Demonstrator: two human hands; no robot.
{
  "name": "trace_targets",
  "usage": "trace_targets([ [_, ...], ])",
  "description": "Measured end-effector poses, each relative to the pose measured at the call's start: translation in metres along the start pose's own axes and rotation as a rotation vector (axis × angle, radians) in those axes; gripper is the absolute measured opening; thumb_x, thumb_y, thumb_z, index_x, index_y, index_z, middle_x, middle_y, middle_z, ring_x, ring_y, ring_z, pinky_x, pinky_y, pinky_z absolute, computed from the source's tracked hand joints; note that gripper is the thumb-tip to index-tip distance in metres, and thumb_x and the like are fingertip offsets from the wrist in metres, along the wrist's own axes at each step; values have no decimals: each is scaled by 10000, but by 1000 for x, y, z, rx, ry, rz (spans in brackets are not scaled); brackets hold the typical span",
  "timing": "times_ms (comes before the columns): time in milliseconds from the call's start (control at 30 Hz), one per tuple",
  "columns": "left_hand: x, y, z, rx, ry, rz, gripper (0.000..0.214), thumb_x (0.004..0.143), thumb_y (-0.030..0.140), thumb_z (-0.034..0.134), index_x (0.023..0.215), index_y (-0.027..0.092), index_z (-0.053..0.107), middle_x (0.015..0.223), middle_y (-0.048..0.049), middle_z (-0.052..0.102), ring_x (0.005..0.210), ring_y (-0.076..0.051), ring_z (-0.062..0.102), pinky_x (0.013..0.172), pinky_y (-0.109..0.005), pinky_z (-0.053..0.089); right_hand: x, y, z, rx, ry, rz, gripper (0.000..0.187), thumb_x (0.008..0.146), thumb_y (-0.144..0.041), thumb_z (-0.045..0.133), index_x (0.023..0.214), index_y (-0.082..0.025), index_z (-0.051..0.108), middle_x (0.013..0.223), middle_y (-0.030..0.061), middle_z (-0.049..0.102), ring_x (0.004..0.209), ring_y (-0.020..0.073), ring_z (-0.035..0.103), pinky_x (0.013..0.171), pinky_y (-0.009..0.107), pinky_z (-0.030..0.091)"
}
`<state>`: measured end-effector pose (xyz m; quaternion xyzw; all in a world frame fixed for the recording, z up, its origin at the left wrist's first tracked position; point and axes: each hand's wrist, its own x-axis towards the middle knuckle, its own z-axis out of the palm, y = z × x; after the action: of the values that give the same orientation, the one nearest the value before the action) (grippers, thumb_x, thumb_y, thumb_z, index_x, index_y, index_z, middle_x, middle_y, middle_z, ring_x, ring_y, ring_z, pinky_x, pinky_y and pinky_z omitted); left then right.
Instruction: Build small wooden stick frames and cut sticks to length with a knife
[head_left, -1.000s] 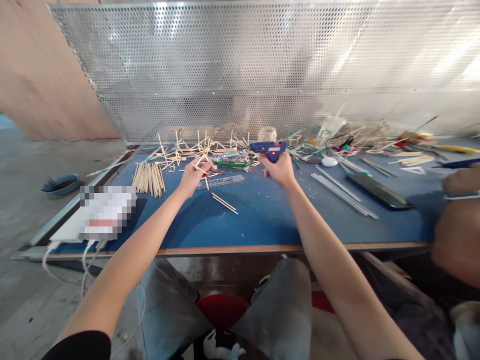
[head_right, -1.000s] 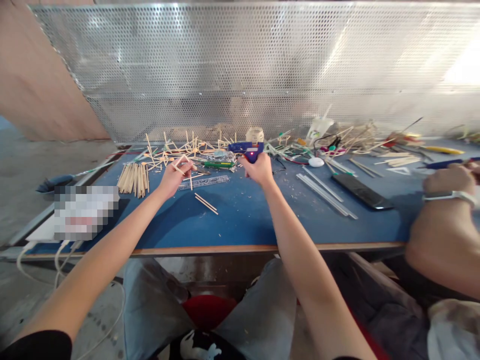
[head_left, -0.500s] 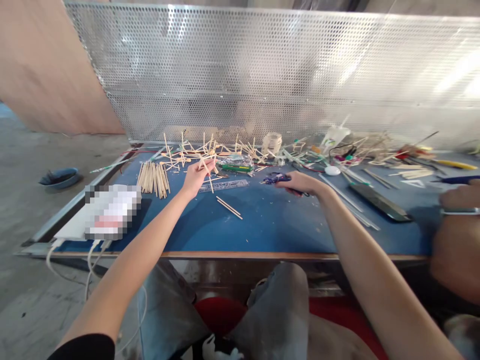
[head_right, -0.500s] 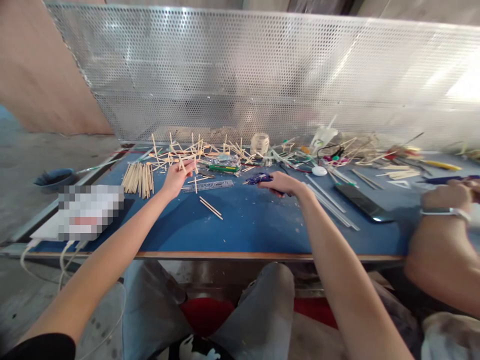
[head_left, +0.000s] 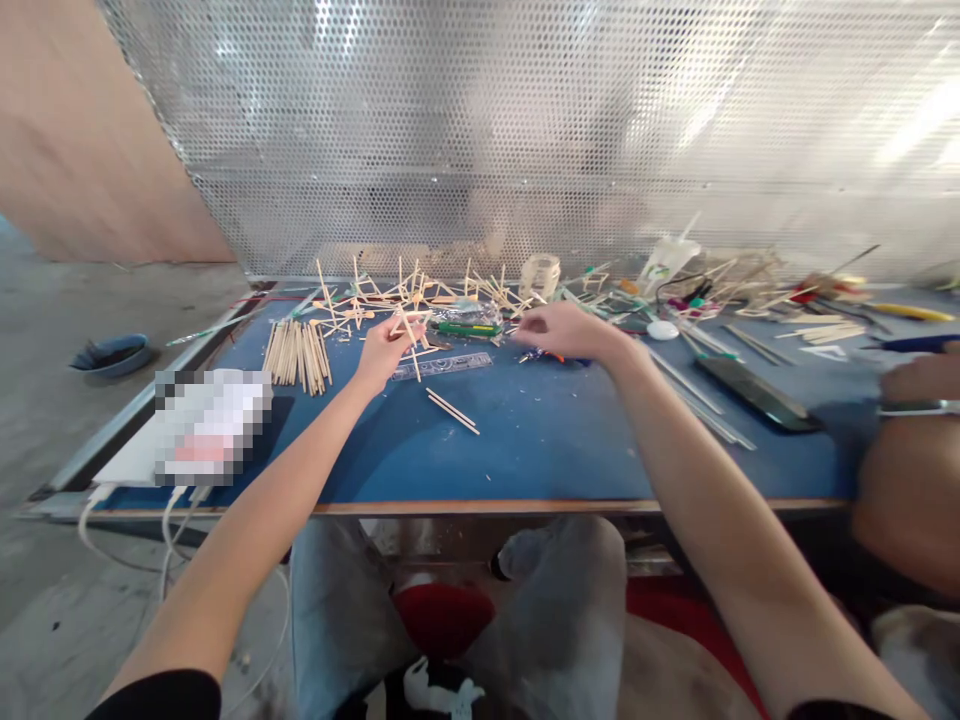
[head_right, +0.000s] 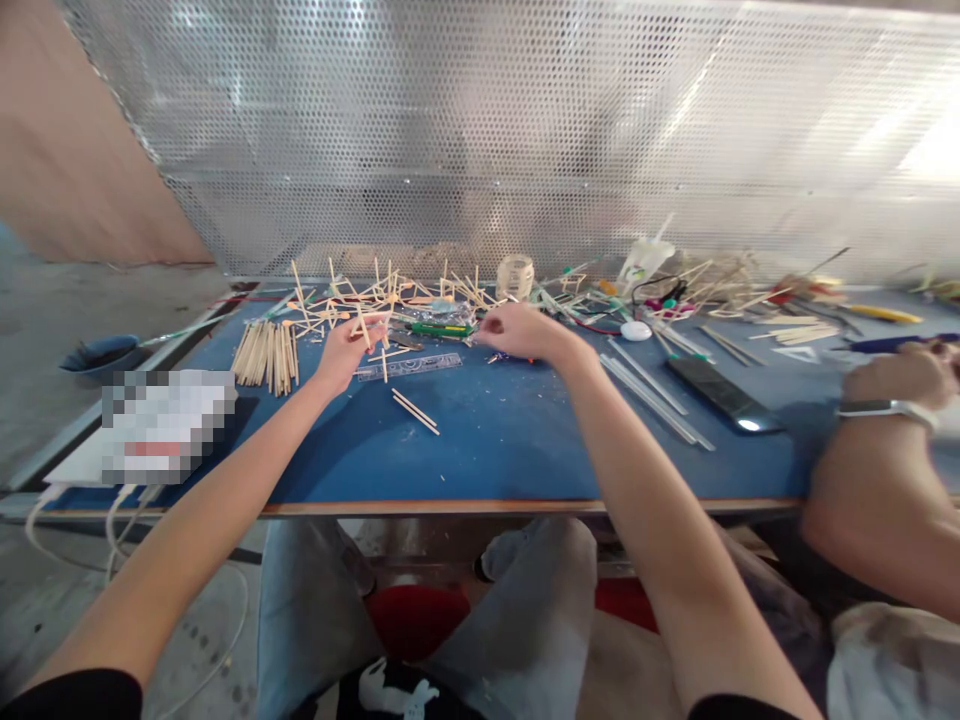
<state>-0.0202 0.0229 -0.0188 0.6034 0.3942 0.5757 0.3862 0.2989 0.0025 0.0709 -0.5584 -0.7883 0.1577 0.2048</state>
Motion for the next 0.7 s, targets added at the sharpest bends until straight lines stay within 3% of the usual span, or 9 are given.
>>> trace_targets([
  [100, 0, 1, -2, 16, 23, 5, 384, 784, 469, 802, 1068, 212, 777, 794, -16, 707, 587, -102, 515, 548, -249, 408, -3, -45, 36, -29, -279, -129, 219, 778, -440, 760, 790, -222, 763, 769, 25, 745, 698, 166, 654, 686, 288, 471],
  [233, 3, 2, -6, 25, 85, 49, 417, 758, 474, 829, 1082, 223, 749, 810, -19, 719, 586, -108, 533, 557, -264, 424, -3, -79, 79, -91, -428, -175, 259, 825, -467, 742, 807, -210, 768, 743, 35, 751, 642, 168, 663, 642, 280, 459],
  [367, 7, -1, -9, 29, 122, 59, 399, 749, 492, 841, 1029, 231, 731, 761, -7, 699, 571, -107, 529, 565, -275, 417, 5, -86, 97, -172, -379, -137, 232, 835, -411, 737, 811, -182, 756, 764, 87, 755, 683, 211, 686, 636, 302, 446],
  [533, 5, 0, -8, 41, 109, 62, 383, 761, 495, 829, 1006, 217, 731, 753, -10, 701, 590, -116, 550, 579, -276, 416, 15, -88, 104, -189, -407, -119, 166, 828, -334, 731, 762, -182, 742, 664, 48, 718, 621, 186, 670, 622, 287, 472],
  [600, 3, 2, -7, 56, 100, 59, 387, 759, 502, 825, 998, 215, 726, 766, -17, 714, 614, -129, 584, 589, -281, 436, 17, -89, 108, -201, -386, -112, 155, 838, -326, 741, 806, -174, 745, 755, 59, 741, 699, 191, 690, 678, 291, 508],
  [700, 2, 6, -6, 70, 111, 81, 375, 750, 498, 831, 971, 220, 710, 819, -33, 738, 705, -165, 660, 650, -304, 495, 17, -88, 118, -228, -337, -82, 259, 922, -393, 704, 1039, -162, 718, 1051, 82, 732, 927, 210, 695, 832, 354, 566],
])
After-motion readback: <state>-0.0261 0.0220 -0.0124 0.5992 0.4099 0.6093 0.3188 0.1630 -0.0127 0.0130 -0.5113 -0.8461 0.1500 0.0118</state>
